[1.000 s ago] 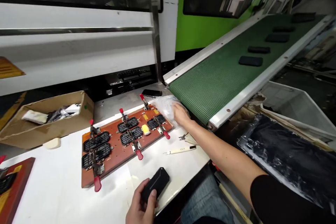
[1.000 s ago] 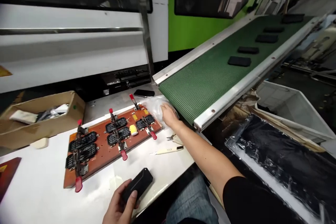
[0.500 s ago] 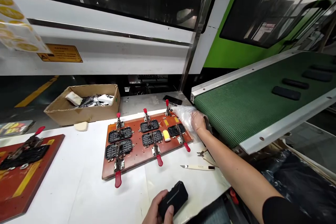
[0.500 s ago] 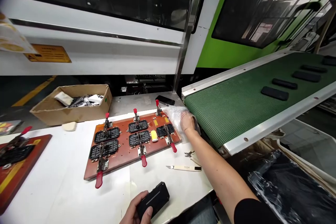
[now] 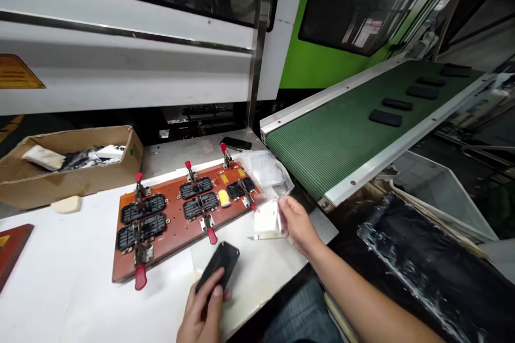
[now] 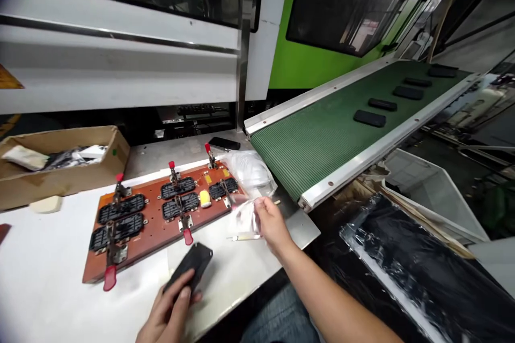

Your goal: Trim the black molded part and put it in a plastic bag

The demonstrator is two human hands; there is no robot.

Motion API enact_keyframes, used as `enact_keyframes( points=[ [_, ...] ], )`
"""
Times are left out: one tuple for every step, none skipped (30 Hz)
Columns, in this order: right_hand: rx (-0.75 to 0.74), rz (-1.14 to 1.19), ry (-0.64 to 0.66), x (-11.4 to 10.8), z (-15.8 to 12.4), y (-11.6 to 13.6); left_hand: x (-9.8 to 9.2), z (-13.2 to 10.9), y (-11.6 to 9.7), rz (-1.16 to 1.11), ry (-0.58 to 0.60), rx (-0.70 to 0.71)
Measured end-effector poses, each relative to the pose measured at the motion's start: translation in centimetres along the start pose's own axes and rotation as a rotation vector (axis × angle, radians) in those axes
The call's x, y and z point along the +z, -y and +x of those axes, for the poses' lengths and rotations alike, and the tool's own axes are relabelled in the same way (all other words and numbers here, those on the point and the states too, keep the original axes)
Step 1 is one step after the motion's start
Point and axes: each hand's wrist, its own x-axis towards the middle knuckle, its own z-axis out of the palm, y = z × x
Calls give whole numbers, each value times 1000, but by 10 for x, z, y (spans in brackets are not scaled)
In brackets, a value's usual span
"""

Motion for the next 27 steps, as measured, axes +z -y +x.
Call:
enact_keyframes(
  points=[
    [53,60,64,4,-19,1,1,-1,-12,27,27,-4],
    [107,125,134,9,-36,3,3,-2,-22,36,67,11],
    [159,194,205,13,-51,6,5,-2,-31,18,119,32],
    [204,259,278,17,-64,8,7,-2,-37,-19,179,45],
    [241,316,349,20,-74,10,9,-1,-40,-69,237,40],
    [271,357,414,22,-82,11,11,-1,-41,-118,275,18],
    [294,377,466,22,-87,11,12,-1,-39,-152,284,-13],
    [310,377,504,22,-91,9,12,-1,-36,-165,271,-42],
    [322,372,531,20,-94,7,12,-2,-33,-160,238,-62],
    [317,365,553,18,-97,3,11,-3,-30,-142,190,-72],
    [289,355,578,14,-99,-1,9,-4,-27,-119,135,-75],
    [236,334,610,9,-101,-4,7,-5,-25,-91,87,-79],
    [159,290,644,5,-103,-8,4,-7,-24,-63,43,-84],
    [67,220,675,0,-106,-11,1,-8,-24,-33,5,-86],
    [-29,131,693,-4,-108,-13,-2,-9,-25,-2,-25,-83],
    [-120,34,687,-8,-111,-14,-4,-11,-26,28,-46,-74],
    [-198,-53,654,-10,-112,-15,-6,-12,-27,59,-61,-61],
    [-259,-113,603,-12,-114,-15,-7,-13,-29,91,-70,-46],
    [-304,-140,546,-12,-115,-16,-8,-14,-30,120,-76,-30],
    [-335,-146,501,-11,-115,-16,-8,-15,-31,145,-78,-16],
    [-360,-145,472,-10,-116,-17,-7,-16,-31,164,-77,-6],
    [-388,-147,463,-7,-116,-19,-6,-17,-32,178,-69,0],
    [-419,-159,462,-4,-117,-21,-5,-18,-32,185,-58,0],
    [-450,-180,457,1,-118,-24,-3,-20,-32,189,-44,1],
    [-470,-205,442,6,-119,-27,-1,-22,-32,198,-28,10],
    [-474,-226,411,11,-119,-31,1,-25,-32,216,-12,29],
    [-461,-238,366,16,-119,-33,3,-28,-33,242,4,56]
  ],
)
